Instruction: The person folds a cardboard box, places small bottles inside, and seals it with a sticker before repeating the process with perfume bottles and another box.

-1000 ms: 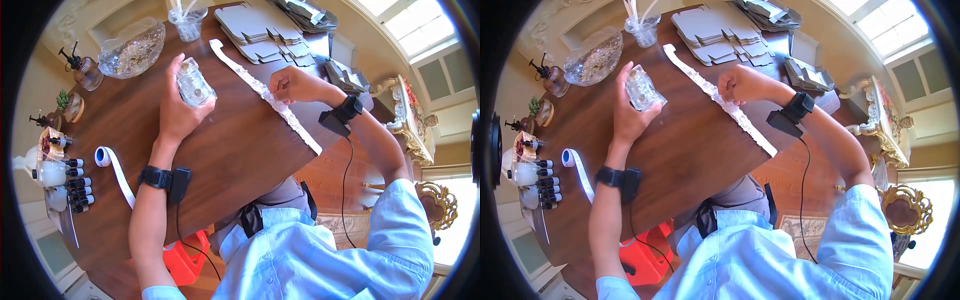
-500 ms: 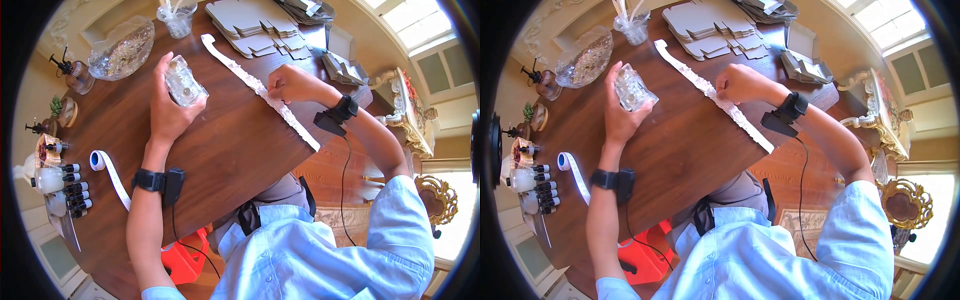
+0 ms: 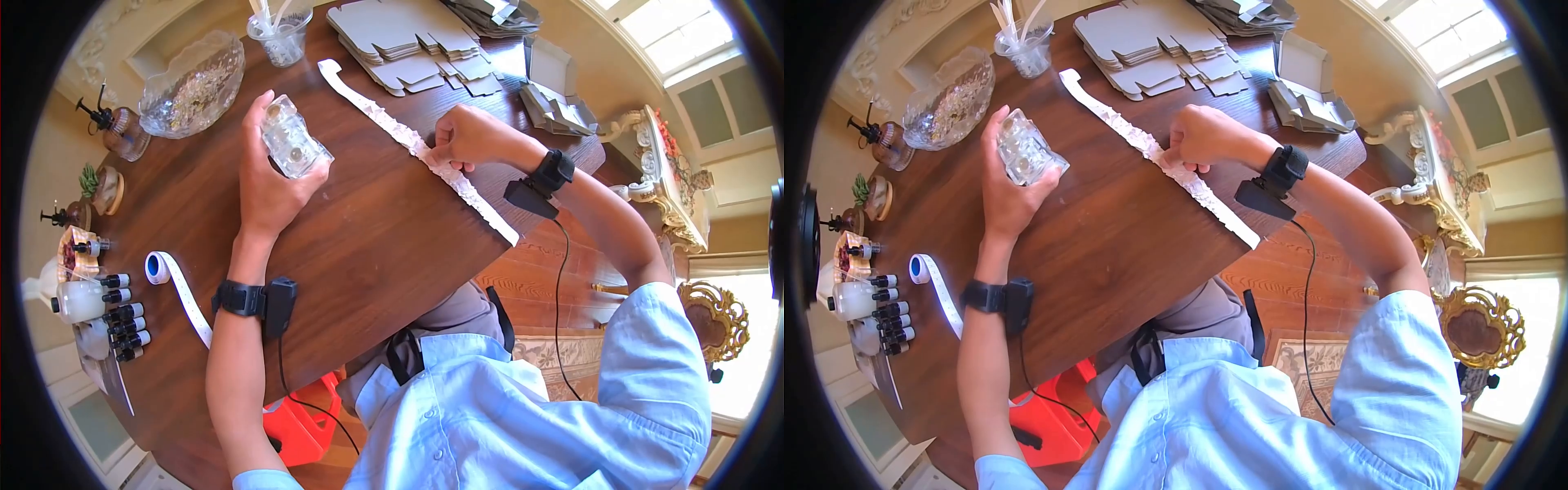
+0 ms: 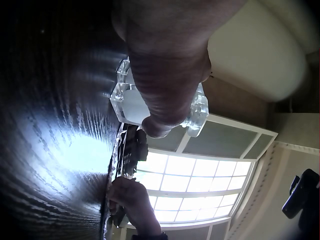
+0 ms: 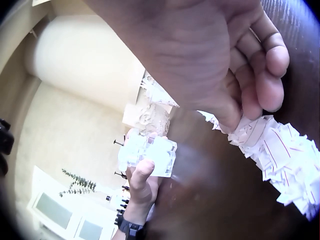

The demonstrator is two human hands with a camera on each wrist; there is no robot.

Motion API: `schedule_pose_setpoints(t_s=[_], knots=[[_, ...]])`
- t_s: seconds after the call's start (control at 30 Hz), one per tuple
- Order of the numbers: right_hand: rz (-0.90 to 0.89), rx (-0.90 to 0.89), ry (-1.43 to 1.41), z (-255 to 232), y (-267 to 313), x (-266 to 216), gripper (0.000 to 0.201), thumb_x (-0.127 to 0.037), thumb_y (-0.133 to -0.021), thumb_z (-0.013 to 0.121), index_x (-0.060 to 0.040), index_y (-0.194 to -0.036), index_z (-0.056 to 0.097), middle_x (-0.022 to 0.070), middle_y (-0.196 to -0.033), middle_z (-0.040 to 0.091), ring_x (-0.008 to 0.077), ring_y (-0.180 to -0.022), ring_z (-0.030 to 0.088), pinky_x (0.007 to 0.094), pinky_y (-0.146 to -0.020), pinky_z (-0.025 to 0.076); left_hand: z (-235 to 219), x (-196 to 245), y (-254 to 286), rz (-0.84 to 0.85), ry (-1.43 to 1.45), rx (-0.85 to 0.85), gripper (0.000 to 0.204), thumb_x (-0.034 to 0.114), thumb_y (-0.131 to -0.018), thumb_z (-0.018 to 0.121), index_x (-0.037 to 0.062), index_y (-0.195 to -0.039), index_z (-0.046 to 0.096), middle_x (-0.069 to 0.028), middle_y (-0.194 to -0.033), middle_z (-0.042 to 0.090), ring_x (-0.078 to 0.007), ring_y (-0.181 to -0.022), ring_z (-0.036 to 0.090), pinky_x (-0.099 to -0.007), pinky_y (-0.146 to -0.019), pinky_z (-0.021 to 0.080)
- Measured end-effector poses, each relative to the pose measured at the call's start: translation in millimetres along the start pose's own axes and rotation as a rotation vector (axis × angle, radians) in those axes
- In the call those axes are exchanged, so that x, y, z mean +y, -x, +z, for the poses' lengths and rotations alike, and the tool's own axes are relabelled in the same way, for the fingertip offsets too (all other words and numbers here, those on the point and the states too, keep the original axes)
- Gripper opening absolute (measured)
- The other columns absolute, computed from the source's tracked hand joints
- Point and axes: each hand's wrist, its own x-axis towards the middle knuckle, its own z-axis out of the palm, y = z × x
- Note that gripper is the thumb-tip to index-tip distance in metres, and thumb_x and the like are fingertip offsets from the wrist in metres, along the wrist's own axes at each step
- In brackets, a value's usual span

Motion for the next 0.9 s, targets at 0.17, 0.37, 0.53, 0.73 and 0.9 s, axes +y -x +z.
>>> schedule_pose_setpoints(t_s=[0.17, 0.37, 0.53, 0.73, 0.9], knots=[[-0.030, -0.037, -0.177, -2, 0, 12, 0.022, -0.017, -0.091, 0.074, 0.0006, -0.079, 0.069, 0.0063, -0.072, 0.071, 0.0133, -0.059, 0.068, 0.0275, -0.055, 0.054, 0, 0, 1, 0.004, -0.001, 0.008, 0.097, 0.003, -0.071, 0.084, 0.0068, -0.155, 0.035, -0.0147, -0.134, 0.055, -0.0251, -0.118, 0.060, -0.0385, -0.104, 0.051], [-0.042, -0.081, -0.204, -6, 2, 11, 0.012, -0.012, -0.092, 0.068, -0.0002, -0.089, 0.069, 0.0067, -0.076, 0.072, 0.0141, -0.063, 0.069, 0.0279, -0.056, 0.054, 1, 0, 0, -0.002, 0.004, 0.012, 0.097, 0.003, -0.072, 0.084, 0.0072, -0.155, 0.035, -0.0148, -0.135, 0.055, -0.0257, -0.120, 0.060, -0.0389, -0.105, 0.050], [-0.005, -0.082, -0.144, -5, 0, 9, 0.014, -0.015, -0.091, 0.070, -0.0010, -0.090, 0.069, 0.0057, -0.073, 0.071, 0.0137, -0.062, 0.069, 0.0276, -0.055, 0.053, 1, 0, 1, -0.025, 0.017, -0.001, 0.096, 0.003, -0.072, 0.084, 0.0063, -0.155, 0.036, -0.0151, -0.136, 0.054, -0.0258, -0.120, 0.060, -0.0388, -0.105, 0.050], [-0.001, -0.106, -0.146, -4, -7, 13, 0.012, -0.013, -0.090, 0.069, -0.0013, -0.089, 0.068, 0.0058, -0.073, 0.072, 0.0139, -0.061, 0.070, 0.0283, -0.056, 0.054, 1, 0, 0, -0.016, 0.010, 0.008, 0.096, 0.004, -0.071, 0.083, 0.0053, -0.155, 0.036, -0.0153, -0.137, 0.053, -0.0248, -0.119, 0.060, -0.0382, -0.104, 0.051], [-0.051, -0.039, -0.140, -6, -3, 12, 0.010, -0.009, -0.089, 0.064, 0.0004, -0.090, 0.065, 0.0077, -0.074, 0.072, 0.0154, -0.061, 0.069, 0.0289, -0.058, 0.055, 1, 0, 1, -0.013, 0.018, 0.022, 0.096, 0.006, -0.070, 0.084, 0.0053, -0.154, 0.037, -0.0155, -0.132, 0.058, -0.0256, -0.115, 0.063, -0.0385, -0.102, 0.052]])
